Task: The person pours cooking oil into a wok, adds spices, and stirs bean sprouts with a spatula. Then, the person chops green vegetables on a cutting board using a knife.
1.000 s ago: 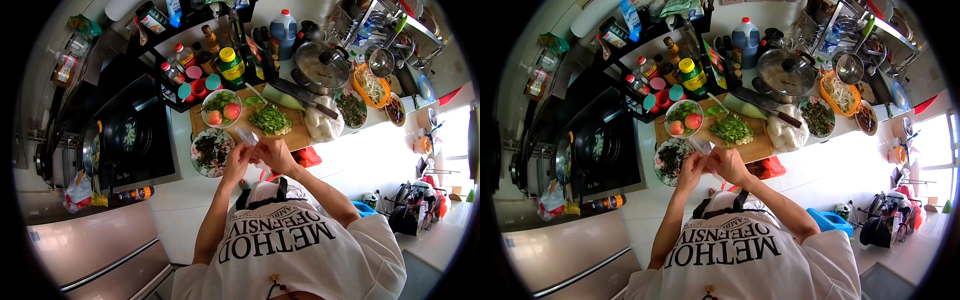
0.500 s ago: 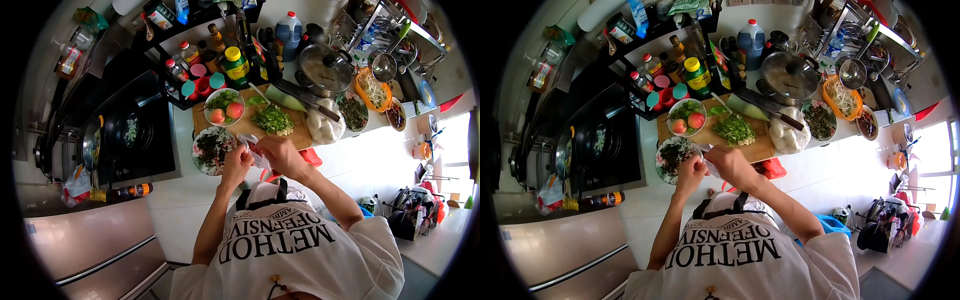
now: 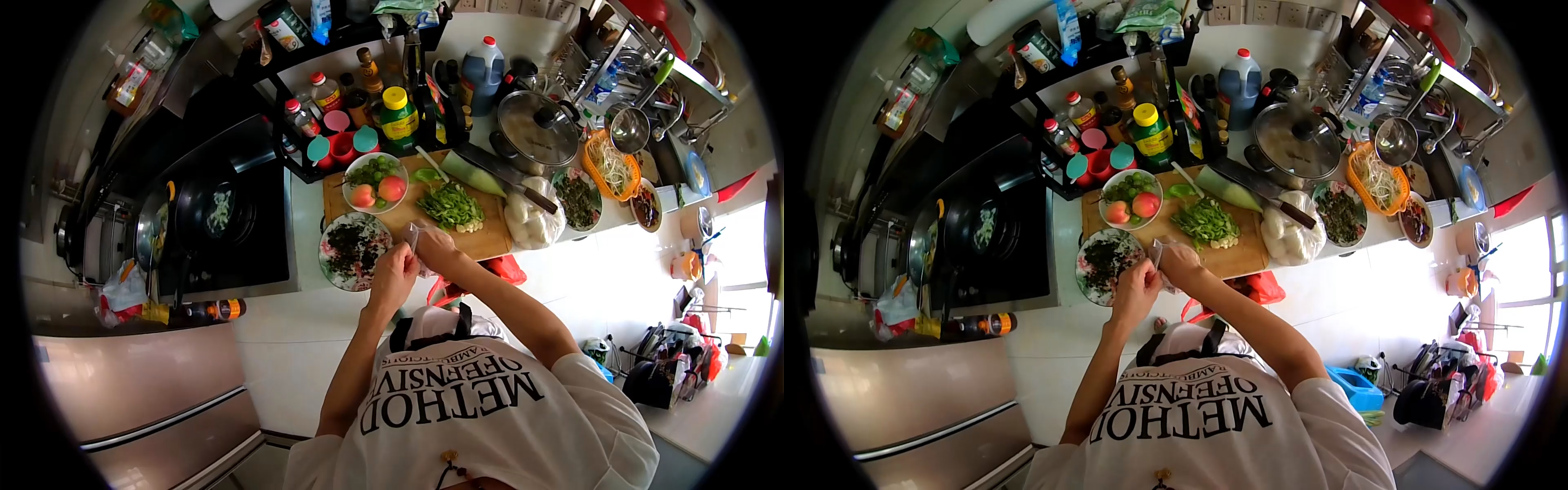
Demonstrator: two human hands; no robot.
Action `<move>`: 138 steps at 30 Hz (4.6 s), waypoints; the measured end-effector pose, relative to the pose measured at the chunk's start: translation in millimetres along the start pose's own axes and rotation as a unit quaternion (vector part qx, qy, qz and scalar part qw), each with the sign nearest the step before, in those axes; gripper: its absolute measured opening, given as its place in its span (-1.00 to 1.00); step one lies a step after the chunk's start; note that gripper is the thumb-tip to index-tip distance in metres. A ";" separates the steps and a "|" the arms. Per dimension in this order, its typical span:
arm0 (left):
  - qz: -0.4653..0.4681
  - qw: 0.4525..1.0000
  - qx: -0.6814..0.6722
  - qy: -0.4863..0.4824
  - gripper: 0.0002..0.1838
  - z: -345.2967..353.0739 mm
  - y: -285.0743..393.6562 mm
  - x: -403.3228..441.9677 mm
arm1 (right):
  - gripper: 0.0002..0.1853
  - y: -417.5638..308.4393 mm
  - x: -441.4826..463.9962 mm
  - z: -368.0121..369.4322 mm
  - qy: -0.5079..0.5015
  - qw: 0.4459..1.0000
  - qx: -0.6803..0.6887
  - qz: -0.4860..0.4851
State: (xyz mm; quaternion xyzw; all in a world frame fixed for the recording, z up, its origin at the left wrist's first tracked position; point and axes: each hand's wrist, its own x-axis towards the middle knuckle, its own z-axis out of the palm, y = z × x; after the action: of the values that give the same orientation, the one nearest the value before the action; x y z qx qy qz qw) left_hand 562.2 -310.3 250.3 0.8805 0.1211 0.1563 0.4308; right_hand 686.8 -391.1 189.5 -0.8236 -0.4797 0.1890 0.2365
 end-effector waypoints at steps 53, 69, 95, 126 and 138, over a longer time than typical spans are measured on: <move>-0.178 0.951 -0.253 -0.012 -0.70 -46.3 -91.0 -58.4 | -0.83 -94.8 71.7 -167.1 0.047 0.952 0.300 -0.043; -0.366 0.881 -0.234 0.187 -0.78 -321.1 -307.4 -352.8 | -0.83 -325.2 205.2 2.3 -0.062 0.904 0.410 -0.106; -0.204 0.890 0.215 0.346 -0.67 -748.5 -440.1 -205.4 | -0.86 -514.4 299.7 110.9 -0.010 0.898 0.437 -0.059; -0.303 0.767 -0.458 0.332 -0.60 -662.4 -389.6 -296.7 | -0.80 -473.7 184.7 119.3 0.174 0.829 0.530 0.039; -0.285 0.743 -0.408 0.447 -0.61 -503.4 -256.3 -364.4 | -0.79 -413.6 254.9 108.5 0.149 0.806 0.571 0.051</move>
State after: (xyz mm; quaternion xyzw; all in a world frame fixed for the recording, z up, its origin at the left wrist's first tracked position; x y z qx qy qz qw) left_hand 15.1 79.4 275.8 0.3746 0.4696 0.4369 0.6695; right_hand 458.0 32.7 315.4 -0.5815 -0.2009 0.3151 0.7226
